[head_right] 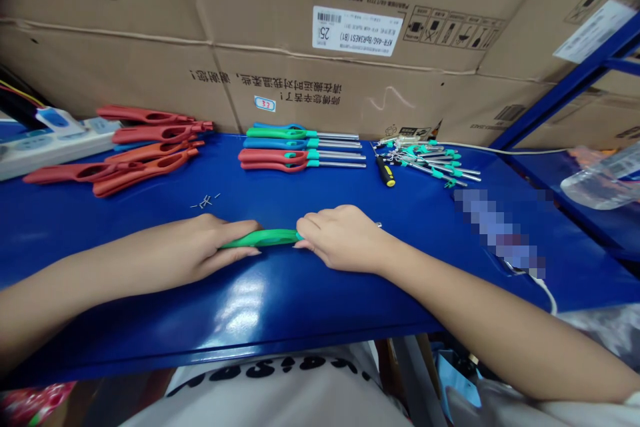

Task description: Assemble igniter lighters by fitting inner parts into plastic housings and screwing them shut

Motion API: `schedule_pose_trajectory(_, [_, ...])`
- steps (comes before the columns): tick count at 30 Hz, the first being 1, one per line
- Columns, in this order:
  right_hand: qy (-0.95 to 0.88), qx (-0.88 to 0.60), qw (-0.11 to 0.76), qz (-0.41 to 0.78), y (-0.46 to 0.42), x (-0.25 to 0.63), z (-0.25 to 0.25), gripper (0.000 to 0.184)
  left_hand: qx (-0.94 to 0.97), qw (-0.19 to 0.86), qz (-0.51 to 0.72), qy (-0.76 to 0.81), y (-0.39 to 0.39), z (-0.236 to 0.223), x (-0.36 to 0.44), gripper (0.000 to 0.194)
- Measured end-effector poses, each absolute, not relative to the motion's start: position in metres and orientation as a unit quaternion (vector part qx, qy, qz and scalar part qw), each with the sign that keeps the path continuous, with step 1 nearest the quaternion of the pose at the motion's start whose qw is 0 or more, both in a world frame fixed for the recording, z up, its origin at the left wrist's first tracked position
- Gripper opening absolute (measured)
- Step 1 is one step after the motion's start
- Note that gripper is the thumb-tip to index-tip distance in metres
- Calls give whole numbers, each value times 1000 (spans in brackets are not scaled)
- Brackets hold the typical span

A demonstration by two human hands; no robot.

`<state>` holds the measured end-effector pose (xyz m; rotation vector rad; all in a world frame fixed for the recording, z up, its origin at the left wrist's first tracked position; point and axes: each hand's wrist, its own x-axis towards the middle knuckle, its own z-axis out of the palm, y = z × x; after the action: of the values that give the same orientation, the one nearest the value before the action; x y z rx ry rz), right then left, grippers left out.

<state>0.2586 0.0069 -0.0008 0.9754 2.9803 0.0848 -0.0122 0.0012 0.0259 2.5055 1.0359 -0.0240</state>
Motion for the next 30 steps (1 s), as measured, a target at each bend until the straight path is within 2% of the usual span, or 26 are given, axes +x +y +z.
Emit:
schedule_pose_trajectory(15, [950,313,-1,1,8,258,0,36,899,213,-26,382,1,28,-12,39])
schedule_pose_trajectory(19, [937,348,-13,-20,13,265,1,30,901,187,12,392,3,25,-7,36])
schedule_pose_trajectory(24, [921,379,-62,-68,24,285,6,17,909,107,28,402,5,20,-7,40])
schedule_pose_trajectory(28, [915,371,-100,-123,34,298,12,26,904,88,39,415,9,14,-11,39])
schedule_pose_trajectory(30, [896,411,-132,-104,40,303,14,28,901,101,54,418,11,12,-13,40])
